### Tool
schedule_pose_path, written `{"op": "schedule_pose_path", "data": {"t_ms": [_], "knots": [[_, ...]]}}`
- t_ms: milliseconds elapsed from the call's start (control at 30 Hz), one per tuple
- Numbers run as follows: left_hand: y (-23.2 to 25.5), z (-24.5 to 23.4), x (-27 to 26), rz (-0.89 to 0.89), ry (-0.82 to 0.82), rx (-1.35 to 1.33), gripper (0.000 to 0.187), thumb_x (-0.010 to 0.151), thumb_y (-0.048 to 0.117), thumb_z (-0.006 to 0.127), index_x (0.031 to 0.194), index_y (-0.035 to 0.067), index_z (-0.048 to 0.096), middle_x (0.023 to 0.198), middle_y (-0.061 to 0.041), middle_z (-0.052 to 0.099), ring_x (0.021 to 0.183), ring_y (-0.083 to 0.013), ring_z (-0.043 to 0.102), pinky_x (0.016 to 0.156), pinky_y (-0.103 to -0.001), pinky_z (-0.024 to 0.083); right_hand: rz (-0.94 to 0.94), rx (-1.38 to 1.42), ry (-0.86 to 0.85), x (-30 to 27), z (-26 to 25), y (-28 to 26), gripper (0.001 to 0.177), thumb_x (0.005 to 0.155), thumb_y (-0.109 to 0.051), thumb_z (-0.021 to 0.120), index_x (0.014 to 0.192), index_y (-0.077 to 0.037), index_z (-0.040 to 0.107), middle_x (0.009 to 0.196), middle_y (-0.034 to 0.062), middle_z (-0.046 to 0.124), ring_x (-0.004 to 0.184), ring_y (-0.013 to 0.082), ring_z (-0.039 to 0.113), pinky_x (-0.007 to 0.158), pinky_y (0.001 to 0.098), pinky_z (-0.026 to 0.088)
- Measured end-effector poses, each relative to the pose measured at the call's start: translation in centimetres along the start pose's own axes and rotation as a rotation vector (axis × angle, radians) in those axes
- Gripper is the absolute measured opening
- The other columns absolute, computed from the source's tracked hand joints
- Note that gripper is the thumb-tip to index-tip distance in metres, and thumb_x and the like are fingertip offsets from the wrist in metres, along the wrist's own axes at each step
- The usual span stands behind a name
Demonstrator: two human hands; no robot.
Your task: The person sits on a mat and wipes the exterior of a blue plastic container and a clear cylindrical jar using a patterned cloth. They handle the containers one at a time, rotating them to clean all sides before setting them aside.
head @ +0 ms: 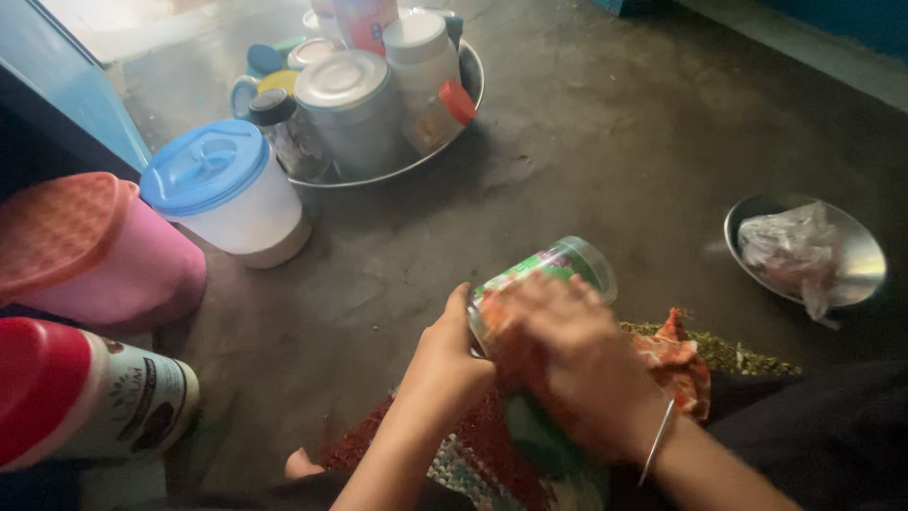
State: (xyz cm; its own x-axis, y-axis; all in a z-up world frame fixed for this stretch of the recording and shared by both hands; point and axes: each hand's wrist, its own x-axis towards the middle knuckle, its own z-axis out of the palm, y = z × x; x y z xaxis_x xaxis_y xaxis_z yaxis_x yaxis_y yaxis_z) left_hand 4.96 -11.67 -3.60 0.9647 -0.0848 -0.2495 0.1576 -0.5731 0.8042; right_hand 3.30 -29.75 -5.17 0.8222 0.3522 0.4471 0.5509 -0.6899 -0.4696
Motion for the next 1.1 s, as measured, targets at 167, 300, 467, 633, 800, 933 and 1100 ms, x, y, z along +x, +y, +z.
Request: {"op": "schedule_pose_path", "data": {"t_ms": [167, 300, 467, 633, 800, 933, 1100], "knots": [[0.6, -0.1, 1.1, -0.121, -0.073, 0.047, 0.103, 0.066, 0.005, 0.08, 0.155, 0.009, 0.029, 0.114, -0.022, 0.073, 0.109, -0.0307, 0.073, 0.089, -0.038, 0.058, 0.183, 0.025, 0.143, 1.8, -0.4, 3.6, 0.051, 0.087, 0.01, 0.052, 0.133, -0.008, 0.065, 0.147, 0.0143, 0.058, 0.143, 0.0333, 0.049, 0.118, 0.0435, 0.038], [-0.3, 0.3, 1.6, -0.026, -0.025, 0.071, 0.105, 0.065, 0.005, 0.085, 0.154, 0.007, 0.03, 0.114, -0.023, 0.072, 0.111, -0.0334, 0.07, 0.092, -0.039, 0.056, 0.228, 0.071, 0.149, 1.6, -0.4, 4.0, 0.054, 0.082, 0.013, 0.049, 0.131, -0.005, 0.063, 0.148, 0.0139, 0.057, 0.145, 0.0354, 0.044, 0.118, 0.0438, 0.036], [-0.7, -0.1, 1.3, -0.406, 0.023, -0.413, 0.091, 0.081, 0.032, 0.082, 0.147, 0.003, 0.027, 0.108, -0.02, 0.076, 0.101, -0.0266, 0.074, 0.088, -0.04, 0.058, 0.251, 0.1, 0.164, 0.9, -0.6, 4.1, 0.059, 0.081, 0.016, 0.049, 0.133, -0.006, 0.063, 0.151, 0.0134, 0.055, 0.146, 0.0342, 0.043, 0.119, 0.0433, 0.035], [-1.4, -1.1, -1.0, -0.365, -0.136, -0.633, 0.048, 0.091, 0.035, 0.064, 0.125, 0.001, 0.066, 0.104, -0.012, 0.08, 0.094, -0.0176, 0.075, 0.084, -0.036, 0.057, 0.211, 0.131, 0.179, -1.1, -1.7, 2.7, 0.058, 0.08, 0.015, 0.053, 0.132, -0.008, 0.066, 0.15, 0.0125, 0.057, 0.145, 0.0325, 0.049, 0.118, 0.0402, 0.041], [-1.9, -0.2, -3.2, -0.164, -0.139, -0.539, 0.043, 0.08, 0.014, 0.078, 0.12, 0.002, 0.069, 0.102, -0.007, 0.08, 0.093, -0.0173, 0.074, 0.085, -0.035, 0.056, 0.236, 0.15, 0.222, -2.7, -4.5, -1.7, 0.053, 0.083, 0.006, 0.058, 0.133, -0.011, 0.065, 0.147, 0.0123, 0.058, 0.134, 0.0293, 0.059, 0.11, 0.0389, 0.05], [-2.3, 1.3, -4.7, -0.101, -0.312, -0.381, 0.049, 0.073, 0.009, 0.077, 0.121, 0.002, 0.07, 0.103, -0.009, 0.077, 0.091, -0.019, 0.072, 0.084, -0.034, 0.057, -0.121, 0.217, 0.124, -3.8, -5.4, -5.4, 0.045, 0.088, -0.002, 0.067, 0.133, -0.008, 0.064, 0.143, 0.0146, 0.061, 0.133, 0.0333, 0.059, 0.111, 0.0439, 0.049], [-1.1, -0.4, -6.5, -0.322, -0.33, -0.541, 0.042, 0.083, 0.021, 0.067, 0.123, 0.013, 0.067, 0.104, -0.002, 0.073, 0.096, -0.0151, 0.069, 0.082, -0.034, 0.056, -0.24, 0.199, 0.016, -4.7, -4.9, -6.7, 0.046, 0.086, 0.001, 0.065, 0.131, -0.008, 0.068, 0.141, 0.017, 0.062, 0.135, 0.0358, 0.058, 0.111, 0.0432, 0.048]]}}
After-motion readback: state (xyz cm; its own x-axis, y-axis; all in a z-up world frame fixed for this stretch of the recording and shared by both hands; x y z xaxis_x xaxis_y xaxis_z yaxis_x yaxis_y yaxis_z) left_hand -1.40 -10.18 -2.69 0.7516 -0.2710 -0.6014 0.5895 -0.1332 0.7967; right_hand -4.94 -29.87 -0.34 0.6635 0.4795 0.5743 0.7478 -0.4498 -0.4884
